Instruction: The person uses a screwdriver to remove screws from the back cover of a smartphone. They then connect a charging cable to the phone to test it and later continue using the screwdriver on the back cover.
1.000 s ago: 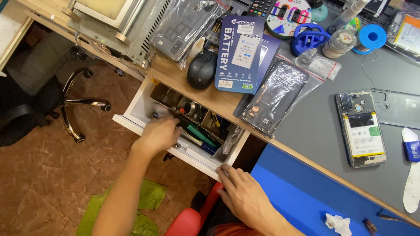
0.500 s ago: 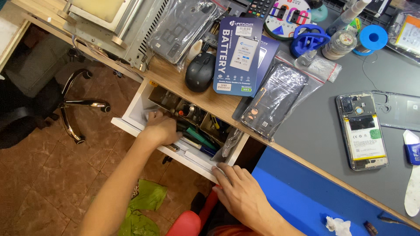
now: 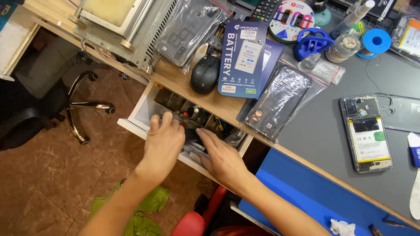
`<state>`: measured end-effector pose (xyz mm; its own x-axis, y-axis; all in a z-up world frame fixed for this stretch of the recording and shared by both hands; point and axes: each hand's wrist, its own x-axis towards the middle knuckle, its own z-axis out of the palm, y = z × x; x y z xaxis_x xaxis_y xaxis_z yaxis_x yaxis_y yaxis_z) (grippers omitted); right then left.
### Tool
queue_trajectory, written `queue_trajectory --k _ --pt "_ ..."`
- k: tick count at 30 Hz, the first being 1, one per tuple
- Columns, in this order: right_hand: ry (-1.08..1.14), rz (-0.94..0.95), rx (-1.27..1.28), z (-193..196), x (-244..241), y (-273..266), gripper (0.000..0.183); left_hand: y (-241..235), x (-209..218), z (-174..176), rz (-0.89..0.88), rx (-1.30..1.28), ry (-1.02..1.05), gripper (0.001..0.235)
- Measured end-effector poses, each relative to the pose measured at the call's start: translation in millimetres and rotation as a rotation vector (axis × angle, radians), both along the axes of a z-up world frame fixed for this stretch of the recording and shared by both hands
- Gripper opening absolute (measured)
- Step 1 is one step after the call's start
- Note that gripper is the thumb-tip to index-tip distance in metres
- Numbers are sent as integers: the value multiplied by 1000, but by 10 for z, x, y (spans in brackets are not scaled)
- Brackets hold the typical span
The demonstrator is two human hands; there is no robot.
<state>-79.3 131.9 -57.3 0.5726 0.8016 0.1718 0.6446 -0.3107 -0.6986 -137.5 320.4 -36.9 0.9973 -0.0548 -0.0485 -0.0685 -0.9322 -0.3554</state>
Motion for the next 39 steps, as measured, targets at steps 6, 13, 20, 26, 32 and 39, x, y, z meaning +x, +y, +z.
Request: queue_trajectory --k 6,13,20,26,32,39 --pt "-33 28 -178 -710 55 406 61 -35 -127 173 -135 -5 -123 17" --pt "173 -139 -120 -270 134 260 55 245 23 384 -79 -66 -294 22" --pt "191 -238 -34 71 136 -158 51 253 71 463 -125 -677 -356 53" --pt "913 -165 215 463 -2 -1041 32 -137 223 549 -181 -877 -466 36" --pt "1103 -265 806 367 -149 -1966 43 -1109 717 855 -182 -1158 -383 26" --pt "980 -739 1044 291 -238 -2817 62 -2747 1924 661 -463 -1206 -177 31"
